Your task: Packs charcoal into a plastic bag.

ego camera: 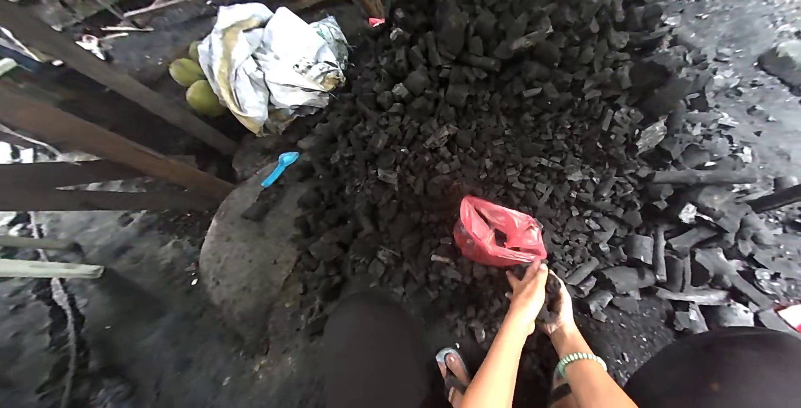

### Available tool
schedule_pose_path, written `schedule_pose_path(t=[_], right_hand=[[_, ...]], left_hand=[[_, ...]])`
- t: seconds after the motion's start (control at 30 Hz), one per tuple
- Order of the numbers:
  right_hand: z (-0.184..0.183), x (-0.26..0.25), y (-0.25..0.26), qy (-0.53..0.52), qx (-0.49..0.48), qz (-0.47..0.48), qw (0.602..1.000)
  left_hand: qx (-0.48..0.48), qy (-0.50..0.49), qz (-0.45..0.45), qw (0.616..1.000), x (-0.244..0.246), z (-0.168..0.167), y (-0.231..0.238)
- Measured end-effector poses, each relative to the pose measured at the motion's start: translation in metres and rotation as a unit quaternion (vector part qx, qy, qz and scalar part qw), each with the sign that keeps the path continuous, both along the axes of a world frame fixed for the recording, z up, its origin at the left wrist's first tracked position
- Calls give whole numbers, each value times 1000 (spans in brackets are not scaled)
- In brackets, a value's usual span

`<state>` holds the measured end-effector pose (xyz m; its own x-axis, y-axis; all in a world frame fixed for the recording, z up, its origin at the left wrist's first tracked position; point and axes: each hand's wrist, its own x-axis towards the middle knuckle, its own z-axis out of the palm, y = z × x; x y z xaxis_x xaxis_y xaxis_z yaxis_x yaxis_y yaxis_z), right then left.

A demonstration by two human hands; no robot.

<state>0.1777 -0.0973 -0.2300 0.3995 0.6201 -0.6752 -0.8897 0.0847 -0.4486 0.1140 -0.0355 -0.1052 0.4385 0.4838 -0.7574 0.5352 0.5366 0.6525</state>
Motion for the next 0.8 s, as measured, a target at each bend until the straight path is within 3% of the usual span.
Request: schedule_pose_path(t=[0.1, 0.17, 0.23, 0.3, 0.4, 0.5, 0.7, 0.8], right_hand=[[10, 0, -5, 67, 22, -59, 996], [13, -1, -6, 87, 25, -82, 992], [13, 0, -6, 104, 39, -98, 989], [23, 0, -1, 112, 39, -116, 986], [46, 5, 10, 96, 58, -104, 988], [76, 11, 28, 61, 76, -38, 995], [121, 5, 97, 45, -5, 57, 997], [131, -3, 131, -115, -78, 168, 976]], left_hand=[[45, -29, -99, 994, -7, 26, 15], [152, -21, -102, 983, -18, 48, 24], [322, 37, -91, 942, -29, 66, 38], [412, 120, -116, 896, -36, 71, 61], [365, 229, -215, 877, -33, 61, 96], [381, 261, -243, 853, -33, 42, 106], [415, 151, -186, 878, -51, 42, 94], [410, 114, -176, 888, -56, 52, 107]])
